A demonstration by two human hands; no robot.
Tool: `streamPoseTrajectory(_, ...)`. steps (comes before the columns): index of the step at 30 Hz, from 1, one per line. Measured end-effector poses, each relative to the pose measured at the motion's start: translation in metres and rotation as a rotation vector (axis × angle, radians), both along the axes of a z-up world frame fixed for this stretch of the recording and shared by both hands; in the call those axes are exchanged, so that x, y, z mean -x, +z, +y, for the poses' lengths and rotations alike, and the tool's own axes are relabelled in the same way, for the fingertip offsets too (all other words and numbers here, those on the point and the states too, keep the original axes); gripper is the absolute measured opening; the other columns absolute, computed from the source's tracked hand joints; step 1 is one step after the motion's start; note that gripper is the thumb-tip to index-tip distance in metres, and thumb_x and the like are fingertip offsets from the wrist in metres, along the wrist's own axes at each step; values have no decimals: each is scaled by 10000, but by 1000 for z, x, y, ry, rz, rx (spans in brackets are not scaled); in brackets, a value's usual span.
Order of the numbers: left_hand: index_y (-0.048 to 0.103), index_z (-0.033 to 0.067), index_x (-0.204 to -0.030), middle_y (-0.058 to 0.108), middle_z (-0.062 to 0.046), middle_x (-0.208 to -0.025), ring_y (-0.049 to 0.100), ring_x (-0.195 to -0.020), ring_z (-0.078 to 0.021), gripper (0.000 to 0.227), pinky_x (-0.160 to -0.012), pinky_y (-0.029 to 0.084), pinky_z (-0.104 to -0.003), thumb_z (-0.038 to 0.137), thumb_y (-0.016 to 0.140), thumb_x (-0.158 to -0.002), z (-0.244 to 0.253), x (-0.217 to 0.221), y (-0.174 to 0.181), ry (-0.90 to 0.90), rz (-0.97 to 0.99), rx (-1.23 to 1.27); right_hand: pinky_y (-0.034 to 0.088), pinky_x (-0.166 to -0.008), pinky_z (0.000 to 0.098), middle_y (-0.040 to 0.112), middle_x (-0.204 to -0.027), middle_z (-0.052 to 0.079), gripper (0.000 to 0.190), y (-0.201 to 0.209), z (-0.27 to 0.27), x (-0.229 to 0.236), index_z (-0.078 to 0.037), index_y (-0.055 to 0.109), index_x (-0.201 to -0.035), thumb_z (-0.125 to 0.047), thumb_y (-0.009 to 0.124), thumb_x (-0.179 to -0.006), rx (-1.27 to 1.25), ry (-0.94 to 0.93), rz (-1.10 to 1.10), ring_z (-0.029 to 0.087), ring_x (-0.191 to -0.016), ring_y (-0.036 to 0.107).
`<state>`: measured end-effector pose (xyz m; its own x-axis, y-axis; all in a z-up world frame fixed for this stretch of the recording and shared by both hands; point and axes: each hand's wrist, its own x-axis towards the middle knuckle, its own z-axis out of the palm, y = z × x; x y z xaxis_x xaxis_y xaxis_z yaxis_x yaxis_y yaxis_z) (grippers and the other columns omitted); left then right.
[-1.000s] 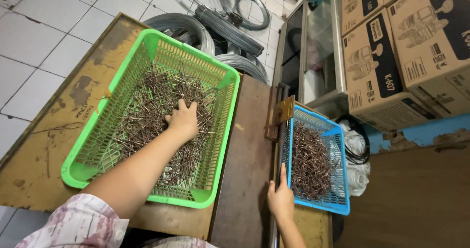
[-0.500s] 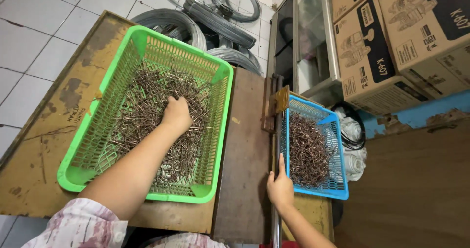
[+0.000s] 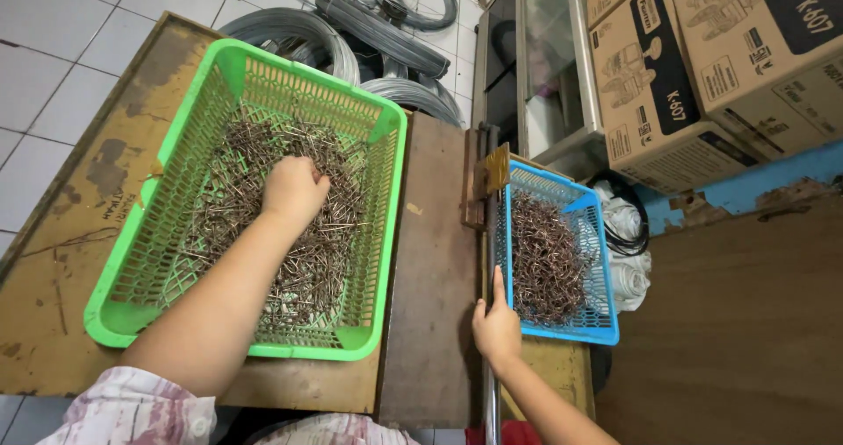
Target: Picking metal wires from a basket, processing them with a manual tool, and sorting them into another basket.
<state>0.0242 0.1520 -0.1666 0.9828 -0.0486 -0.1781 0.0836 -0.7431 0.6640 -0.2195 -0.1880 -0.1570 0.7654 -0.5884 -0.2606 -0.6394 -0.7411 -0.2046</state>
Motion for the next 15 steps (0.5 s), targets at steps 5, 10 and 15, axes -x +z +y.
streamPoseTrajectory(5,682,85,-831,725,-125,-839,684,-752,-337,214,-686,546,-524,231,666,-986,6,-12,-15,98,-199,70,528,-809,602,759,-921,324,842,-2,1,0,-418,130,-1763,-294,494,-1015,2,-3,-12,548,-865,705)
streamPoseTrajectory(10,634,46,-1139,723,-91,-933,687,-794,-242,137,-662,571,-399,152,666,-1058,8,12,44,153,-218,366,526,-741,558,749,-842,282,829,7,5,0,-415,104,-1769,-284,469,-1037,-27,-12,12,498,-773,700)
streamPoseTrajectory(15,638,102,-1504,721,-6,-1135,630,-955,-94,434,-802,556,-213,186,619,-1078,9,12,51,311,451,1325,522,-823,594,758,-963,332,835,7,5,1,-434,114,-1762,-294,478,-1024,-30,-15,3,558,-895,698)
